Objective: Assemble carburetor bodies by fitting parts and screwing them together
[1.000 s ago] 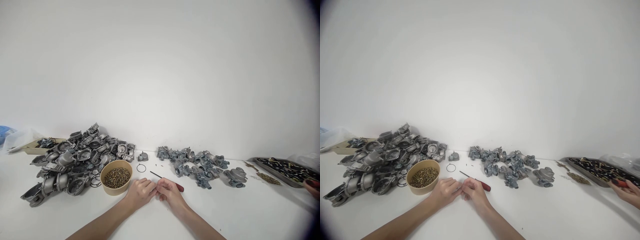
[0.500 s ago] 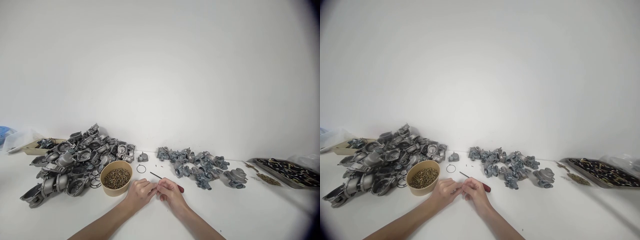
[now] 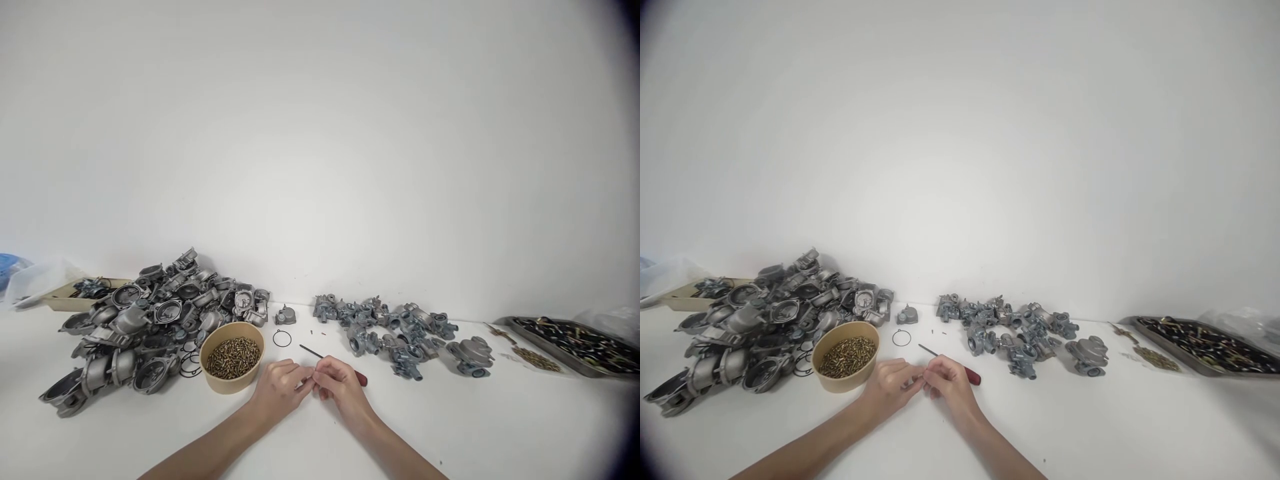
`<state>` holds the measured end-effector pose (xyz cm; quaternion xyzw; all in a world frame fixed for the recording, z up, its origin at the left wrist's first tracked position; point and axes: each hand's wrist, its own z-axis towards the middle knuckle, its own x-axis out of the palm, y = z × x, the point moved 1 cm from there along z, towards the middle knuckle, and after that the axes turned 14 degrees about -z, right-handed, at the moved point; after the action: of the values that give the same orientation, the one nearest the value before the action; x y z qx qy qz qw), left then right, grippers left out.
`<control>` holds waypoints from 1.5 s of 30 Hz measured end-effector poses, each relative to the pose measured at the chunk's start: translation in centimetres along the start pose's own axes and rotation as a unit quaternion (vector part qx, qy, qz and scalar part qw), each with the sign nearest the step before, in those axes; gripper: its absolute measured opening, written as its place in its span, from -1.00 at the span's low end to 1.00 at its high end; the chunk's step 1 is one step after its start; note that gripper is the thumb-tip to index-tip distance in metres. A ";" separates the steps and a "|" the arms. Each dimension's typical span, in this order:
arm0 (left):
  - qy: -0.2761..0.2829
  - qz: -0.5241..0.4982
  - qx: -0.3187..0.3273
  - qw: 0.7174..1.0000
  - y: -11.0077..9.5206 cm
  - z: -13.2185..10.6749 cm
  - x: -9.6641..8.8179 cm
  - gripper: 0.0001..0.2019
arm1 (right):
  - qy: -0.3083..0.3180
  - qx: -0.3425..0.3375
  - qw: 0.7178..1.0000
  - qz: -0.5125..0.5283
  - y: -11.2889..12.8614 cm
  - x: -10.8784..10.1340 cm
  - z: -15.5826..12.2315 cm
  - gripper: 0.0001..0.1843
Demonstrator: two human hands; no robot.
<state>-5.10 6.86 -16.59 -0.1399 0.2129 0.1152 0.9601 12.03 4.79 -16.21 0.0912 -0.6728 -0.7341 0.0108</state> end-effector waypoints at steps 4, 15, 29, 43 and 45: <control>-0.003 0.009 0.004 1.000 0.1 -0.1 0.1 -0.79 | -0.005 -0.002 1.000 -0.008 0.8 0.4 -0.4 -0.64; 0.006 0.038 0.037 0.999 0.2 -0.4 0.5 -0.82 | -0.011 -0.025 0.998 -0.053 0.0 0.6 -0.4 -0.65; 0.009 0.037 0.016 0.999 0.5 -0.6 0.6 -0.81 | -0.018 -0.031 0.998 -0.042 0.4 0.7 -0.4 -0.60; 0.005 0.004 -0.011 1.000 0.1 -0.3 0.6 -0.82 | -0.022 -0.020 0.998 -0.046 0.2 0.3 -0.3 -0.75; 0.005 -0.002 -0.018 1.000 0.1 -0.4 0.6 -0.82 | -0.021 -0.019 0.999 -0.042 0.2 0.4 -0.2 -0.76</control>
<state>-4.73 6.91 -17.21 -0.1586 0.2153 0.1165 0.9565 11.66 4.48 -16.04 0.1034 -0.6544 -0.7484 -0.0325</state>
